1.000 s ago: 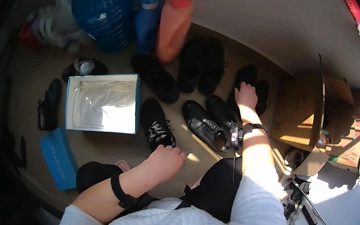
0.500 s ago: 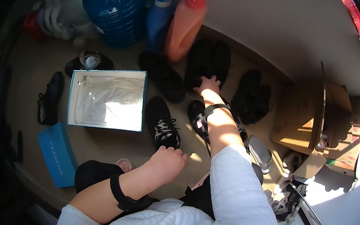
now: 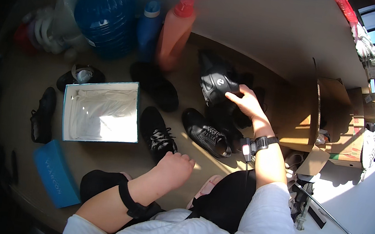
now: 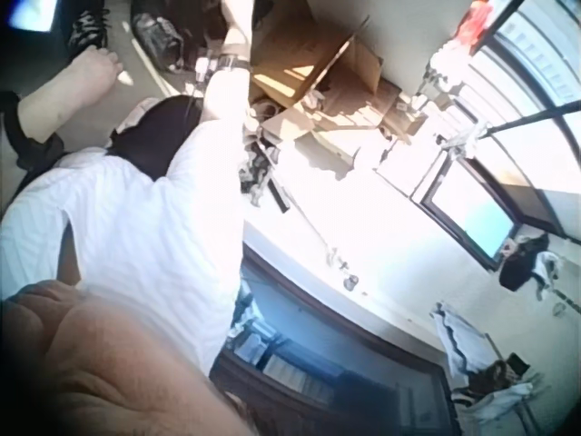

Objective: The person hangs a black garment on a hanger and places it on a clothes rack. Then the person opens a shoe box, removes a pair of black shoes, places them on the floor, and closes the box.

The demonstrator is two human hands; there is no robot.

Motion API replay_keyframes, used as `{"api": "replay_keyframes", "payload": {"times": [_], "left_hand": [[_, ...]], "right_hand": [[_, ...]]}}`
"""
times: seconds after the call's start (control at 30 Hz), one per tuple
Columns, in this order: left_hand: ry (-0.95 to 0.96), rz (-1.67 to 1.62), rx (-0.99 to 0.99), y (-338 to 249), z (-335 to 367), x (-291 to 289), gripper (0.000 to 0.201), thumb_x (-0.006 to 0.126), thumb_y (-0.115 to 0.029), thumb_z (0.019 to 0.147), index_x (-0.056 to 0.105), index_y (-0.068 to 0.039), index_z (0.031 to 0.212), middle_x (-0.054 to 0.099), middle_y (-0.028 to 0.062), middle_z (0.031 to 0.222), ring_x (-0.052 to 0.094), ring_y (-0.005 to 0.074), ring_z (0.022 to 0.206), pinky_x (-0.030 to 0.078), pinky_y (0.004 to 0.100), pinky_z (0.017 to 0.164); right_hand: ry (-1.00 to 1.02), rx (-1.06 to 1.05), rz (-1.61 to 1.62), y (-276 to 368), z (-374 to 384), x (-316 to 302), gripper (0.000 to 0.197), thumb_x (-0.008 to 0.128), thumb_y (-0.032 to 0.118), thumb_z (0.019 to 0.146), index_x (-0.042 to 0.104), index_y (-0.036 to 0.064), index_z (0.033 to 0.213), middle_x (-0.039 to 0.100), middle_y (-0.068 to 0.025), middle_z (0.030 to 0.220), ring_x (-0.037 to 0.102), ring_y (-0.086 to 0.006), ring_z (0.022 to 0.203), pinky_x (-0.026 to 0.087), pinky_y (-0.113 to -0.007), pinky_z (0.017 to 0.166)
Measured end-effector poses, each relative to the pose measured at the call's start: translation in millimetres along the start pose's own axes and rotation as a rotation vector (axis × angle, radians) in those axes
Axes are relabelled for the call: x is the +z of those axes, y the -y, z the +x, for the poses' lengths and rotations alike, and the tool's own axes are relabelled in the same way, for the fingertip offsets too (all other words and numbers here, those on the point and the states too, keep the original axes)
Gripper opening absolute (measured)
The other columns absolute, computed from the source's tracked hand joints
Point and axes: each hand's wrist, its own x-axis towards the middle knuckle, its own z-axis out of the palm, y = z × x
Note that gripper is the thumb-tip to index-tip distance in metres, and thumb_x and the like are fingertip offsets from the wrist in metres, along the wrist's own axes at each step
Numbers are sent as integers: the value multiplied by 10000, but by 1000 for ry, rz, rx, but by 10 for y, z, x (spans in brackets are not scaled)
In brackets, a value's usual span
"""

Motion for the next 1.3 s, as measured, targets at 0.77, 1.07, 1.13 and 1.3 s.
{"api": "replay_keyframes", "payload": {"times": [0.77,1.07,1.13,1.3], "left_hand": [[193,-64,66,-77,25,257,259,635,-233,830,628,-62,1025,656,109,997,646,281,947,507,429,770],[205,-72,56,-90,18,219,260,624,-215,827,630,-61,1038,659,112,1006,642,278,974,504,430,786],[223,-68,51,-102,15,179,262,625,-214,826,629,-61,1038,660,108,1001,641,277,979,504,431,787],[160,-82,47,-77,-17,240,249,623,-187,811,633,-62,1026,661,102,993,644,276,953,501,429,776]], "right_hand": [[-71,-575,-805,-291,-1194,45,140,672,126,688,644,111,824,635,-98,1115,584,-325,1059,481,-412,892],[-123,-610,-837,-248,-1162,-7,181,668,86,651,634,117,826,626,-93,1109,587,-311,1047,481,-407,881],[-124,-612,-848,-231,-1168,-27,190,673,90,645,632,118,828,625,-91,1104,586,-305,1043,482,-406,876],[-140,-625,-859,-215,-1144,-14,171,687,98,643,631,114,803,625,-90,1089,586,-296,1038,483,-402,869]]}}
